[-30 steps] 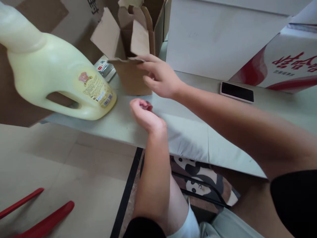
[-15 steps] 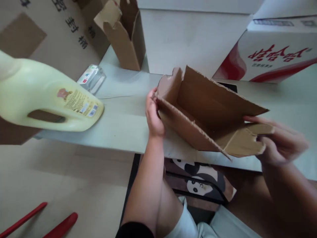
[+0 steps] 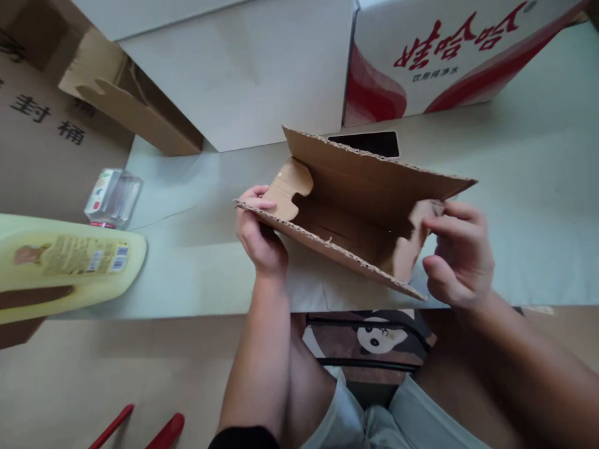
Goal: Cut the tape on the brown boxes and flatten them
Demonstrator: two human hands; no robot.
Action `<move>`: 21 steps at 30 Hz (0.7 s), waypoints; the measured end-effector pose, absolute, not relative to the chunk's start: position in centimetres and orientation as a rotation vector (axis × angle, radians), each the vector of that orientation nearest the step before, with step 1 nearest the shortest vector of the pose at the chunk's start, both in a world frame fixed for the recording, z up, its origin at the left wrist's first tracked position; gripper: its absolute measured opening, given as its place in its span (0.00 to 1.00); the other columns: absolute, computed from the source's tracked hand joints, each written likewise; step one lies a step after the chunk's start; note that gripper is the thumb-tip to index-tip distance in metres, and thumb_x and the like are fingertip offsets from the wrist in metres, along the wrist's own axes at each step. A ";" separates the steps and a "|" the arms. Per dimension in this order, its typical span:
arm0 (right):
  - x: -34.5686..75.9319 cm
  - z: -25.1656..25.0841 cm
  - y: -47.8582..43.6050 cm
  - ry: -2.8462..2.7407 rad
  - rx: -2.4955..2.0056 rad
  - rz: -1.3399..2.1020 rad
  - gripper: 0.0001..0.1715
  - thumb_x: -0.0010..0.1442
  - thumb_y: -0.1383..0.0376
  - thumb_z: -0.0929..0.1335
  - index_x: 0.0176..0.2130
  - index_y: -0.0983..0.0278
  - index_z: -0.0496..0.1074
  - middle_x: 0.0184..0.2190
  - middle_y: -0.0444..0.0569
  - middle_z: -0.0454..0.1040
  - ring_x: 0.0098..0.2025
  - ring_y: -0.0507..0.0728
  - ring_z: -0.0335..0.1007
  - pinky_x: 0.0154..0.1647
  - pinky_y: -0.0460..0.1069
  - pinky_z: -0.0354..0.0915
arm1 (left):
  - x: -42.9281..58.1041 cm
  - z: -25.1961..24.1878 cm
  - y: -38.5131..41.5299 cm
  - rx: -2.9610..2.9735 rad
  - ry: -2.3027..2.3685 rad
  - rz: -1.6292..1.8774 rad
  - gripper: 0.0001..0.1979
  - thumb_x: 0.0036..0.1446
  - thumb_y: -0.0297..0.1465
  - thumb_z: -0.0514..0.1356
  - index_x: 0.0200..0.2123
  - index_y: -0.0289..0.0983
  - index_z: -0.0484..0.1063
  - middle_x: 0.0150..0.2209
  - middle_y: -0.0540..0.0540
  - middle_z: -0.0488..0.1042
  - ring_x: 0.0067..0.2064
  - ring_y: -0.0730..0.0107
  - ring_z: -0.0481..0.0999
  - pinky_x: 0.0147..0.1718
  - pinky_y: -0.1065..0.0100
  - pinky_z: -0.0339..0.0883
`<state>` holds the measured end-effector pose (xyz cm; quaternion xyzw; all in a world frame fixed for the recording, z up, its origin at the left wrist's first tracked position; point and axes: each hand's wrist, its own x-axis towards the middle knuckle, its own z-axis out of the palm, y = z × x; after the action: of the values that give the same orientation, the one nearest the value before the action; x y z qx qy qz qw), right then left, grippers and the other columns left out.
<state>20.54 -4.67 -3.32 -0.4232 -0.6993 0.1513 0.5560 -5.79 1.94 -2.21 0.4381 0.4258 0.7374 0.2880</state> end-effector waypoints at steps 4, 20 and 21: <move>21.2 -1.9 -5.4 -1.787 -0.966 0.249 0.25 0.65 0.62 0.68 0.61 0.52 0.73 0.52 0.52 0.66 0.41 0.56 0.71 0.41 0.56 0.72 | -4.9 -2.4 2.3 1.193 1.187 1.955 0.17 0.63 0.40 0.53 0.26 0.39 0.70 0.41 0.45 0.76 0.49 0.64 0.75 0.53 0.62 0.67; 20.5 -2.5 -7.0 -1.716 -0.702 0.483 0.14 0.56 0.69 0.69 0.44 0.59 0.74 0.63 0.49 0.73 0.63 0.62 0.71 0.65 0.60 0.68 | -6.2 -4.6 2.5 1.613 1.302 1.949 0.21 0.66 0.50 0.58 0.53 0.41 0.69 0.47 0.45 0.74 0.49 0.67 0.77 0.51 0.64 0.70; 20.3 -2.6 -7.1 -1.689 -0.735 0.520 0.09 0.56 0.66 0.69 0.40 0.58 0.75 0.62 0.48 0.74 0.62 0.63 0.72 0.65 0.61 0.68 | -6.4 -4.5 2.5 1.636 1.306 1.945 0.20 0.66 0.49 0.57 0.52 0.41 0.70 0.47 0.45 0.75 0.50 0.67 0.77 0.53 0.64 0.70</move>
<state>20.28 -7.12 -2.61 -0.3139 -0.7215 0.2222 0.5758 -6.38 2.50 -4.53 0.5668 0.4523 0.6739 0.1416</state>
